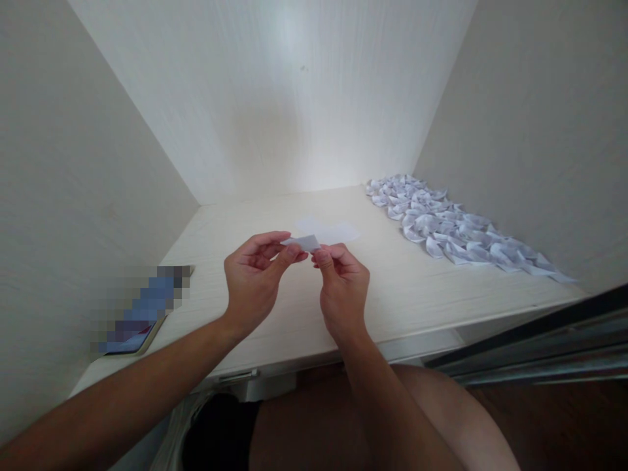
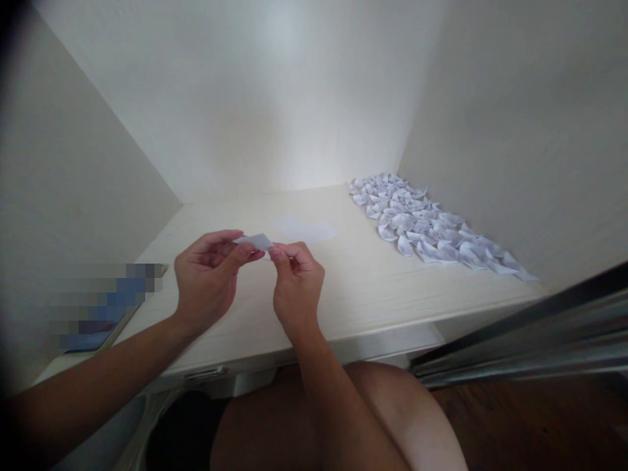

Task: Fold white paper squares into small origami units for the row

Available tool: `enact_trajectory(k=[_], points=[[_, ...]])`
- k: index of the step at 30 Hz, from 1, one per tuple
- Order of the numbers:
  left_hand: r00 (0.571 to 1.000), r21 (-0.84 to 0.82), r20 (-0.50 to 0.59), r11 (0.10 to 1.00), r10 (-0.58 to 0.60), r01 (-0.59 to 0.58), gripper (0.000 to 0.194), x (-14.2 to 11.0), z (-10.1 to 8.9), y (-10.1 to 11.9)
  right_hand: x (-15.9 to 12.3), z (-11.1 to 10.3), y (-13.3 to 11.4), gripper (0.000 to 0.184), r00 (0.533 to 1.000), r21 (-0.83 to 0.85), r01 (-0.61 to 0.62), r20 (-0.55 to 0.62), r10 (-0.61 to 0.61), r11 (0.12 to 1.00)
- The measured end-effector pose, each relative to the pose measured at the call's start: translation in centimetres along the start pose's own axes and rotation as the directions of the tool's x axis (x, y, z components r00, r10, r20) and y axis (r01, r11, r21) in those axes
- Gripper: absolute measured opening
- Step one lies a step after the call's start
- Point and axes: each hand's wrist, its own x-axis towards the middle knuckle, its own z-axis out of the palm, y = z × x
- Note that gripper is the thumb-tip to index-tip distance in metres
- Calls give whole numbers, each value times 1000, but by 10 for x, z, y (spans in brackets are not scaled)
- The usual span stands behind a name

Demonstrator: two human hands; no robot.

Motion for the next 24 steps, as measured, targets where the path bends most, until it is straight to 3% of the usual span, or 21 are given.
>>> enact_trajectory(k=[7, 13, 18, 24], points=[[998, -14, 56, 999, -41, 42, 25, 4, 1, -3, 1, -5, 2, 21, 1000, -51, 18, 6, -18, 999], [981, -33, 122, 988, -148, 153, 26, 9, -1, -3, 3, -10, 1, 24, 1000, -94, -10, 11, 11, 996], [959, 41, 191, 978, -210, 206, 36, 15, -2, -3, 6, -17, 2, 21, 999, -172, 14, 40, -7, 985], [959, 154, 204, 974, -198, 168, 35, 18, -7, -11, 8, -26, 5, 21, 998, -300, 47, 63, -29, 953]])
